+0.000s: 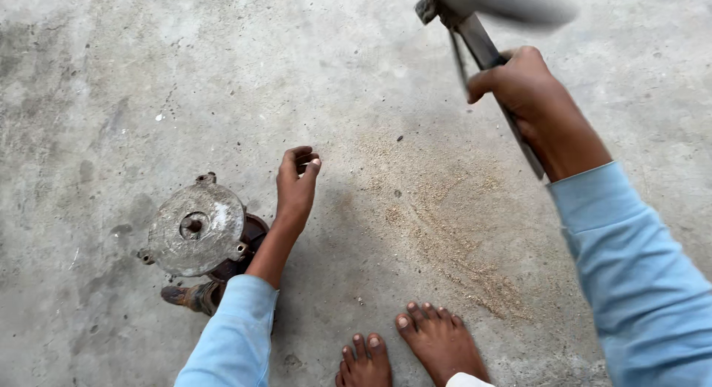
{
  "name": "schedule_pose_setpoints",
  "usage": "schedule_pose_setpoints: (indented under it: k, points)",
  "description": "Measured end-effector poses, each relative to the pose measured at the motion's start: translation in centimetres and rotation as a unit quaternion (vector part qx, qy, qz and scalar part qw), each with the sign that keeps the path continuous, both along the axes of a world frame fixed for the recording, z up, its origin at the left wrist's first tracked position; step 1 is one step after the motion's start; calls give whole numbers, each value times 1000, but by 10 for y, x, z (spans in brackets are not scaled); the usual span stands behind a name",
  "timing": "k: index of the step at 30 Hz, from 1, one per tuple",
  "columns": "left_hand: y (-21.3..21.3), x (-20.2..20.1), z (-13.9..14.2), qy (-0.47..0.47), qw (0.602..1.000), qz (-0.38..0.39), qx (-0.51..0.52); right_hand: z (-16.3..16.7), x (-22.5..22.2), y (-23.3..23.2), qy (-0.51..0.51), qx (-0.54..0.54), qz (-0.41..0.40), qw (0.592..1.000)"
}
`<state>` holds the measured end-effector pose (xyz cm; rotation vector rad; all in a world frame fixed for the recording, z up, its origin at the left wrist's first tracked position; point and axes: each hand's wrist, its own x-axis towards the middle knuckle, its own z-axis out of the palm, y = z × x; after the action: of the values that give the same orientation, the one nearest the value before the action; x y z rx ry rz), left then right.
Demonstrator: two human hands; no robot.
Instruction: The person kneels on a concrete floor applying liquid from a small squeeze bottle into the hub of a fan blade assembly, rotating the assembly and lifting it to reach different sides. They continue applying liquid around the hub, then hold up a single blade and apply liquid to its mounting area before setting the assembly back down.
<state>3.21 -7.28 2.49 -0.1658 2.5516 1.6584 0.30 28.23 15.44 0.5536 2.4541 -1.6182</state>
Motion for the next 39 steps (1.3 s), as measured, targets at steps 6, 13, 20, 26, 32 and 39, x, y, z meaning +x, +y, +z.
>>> schedule_pose_setpoints:
  k: [6,13,20,26,32,39]
  points:
    - [18,7,22,-18,1000,-26,2,11,28,-10,6,-376,82,923]
    - [38,1,81,-162,966,61,191,-4,57,-22,-58,-709,190,677]
    - [32,3,131,-126,934,46,332,-20,98,-22,-46,-654,216,723]
    - [40,11,143,-2,978,16,206,-3,110,-17,-31,-603,241,760]
    - [50,17,156,31,996,57,57,6,116,-17,-13,-587,242,772]
    - [65,26,176,356,852,-198,-329,18,124,-20,-13,-550,209,809]
